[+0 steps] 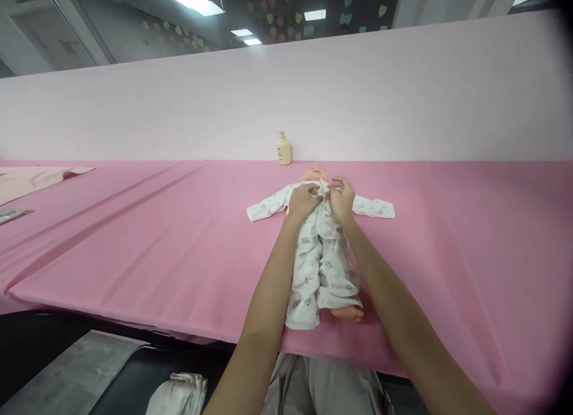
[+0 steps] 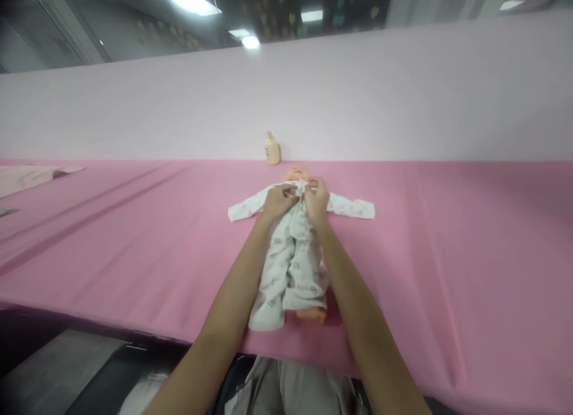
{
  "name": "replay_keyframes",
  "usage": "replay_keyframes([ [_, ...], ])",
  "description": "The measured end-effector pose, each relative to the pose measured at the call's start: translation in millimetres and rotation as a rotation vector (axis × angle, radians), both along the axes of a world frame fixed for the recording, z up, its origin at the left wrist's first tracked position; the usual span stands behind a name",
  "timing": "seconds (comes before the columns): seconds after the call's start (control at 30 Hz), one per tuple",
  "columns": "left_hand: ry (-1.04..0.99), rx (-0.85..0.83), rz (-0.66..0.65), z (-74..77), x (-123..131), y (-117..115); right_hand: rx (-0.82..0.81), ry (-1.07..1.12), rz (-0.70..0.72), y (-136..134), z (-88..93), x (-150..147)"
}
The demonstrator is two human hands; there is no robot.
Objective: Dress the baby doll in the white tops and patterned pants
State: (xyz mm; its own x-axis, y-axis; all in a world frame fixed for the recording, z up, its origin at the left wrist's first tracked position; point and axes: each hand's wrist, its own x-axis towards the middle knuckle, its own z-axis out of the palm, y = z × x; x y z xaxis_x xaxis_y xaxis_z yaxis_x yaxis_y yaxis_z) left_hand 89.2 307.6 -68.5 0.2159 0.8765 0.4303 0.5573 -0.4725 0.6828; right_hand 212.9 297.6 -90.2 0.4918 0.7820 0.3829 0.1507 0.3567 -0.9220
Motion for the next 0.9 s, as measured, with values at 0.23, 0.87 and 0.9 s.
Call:
replay_keyframes([
  [0.23, 0.164, -0.332, -0.235, 30.2, -19, -16, -0.515, -0.325, 0.526, -28, 49.0, 31],
  [0.87, 0.203, -0.317, -0.323, 32.5, -20, -22, -0.612, -0.63, 0.332, -38, 56.7, 8],
  [0.9, 0.206, -0.308, -0.316, 33.4, -21, -23, -0.594, -0.625, 0.342, -39, 57.6, 7],
])
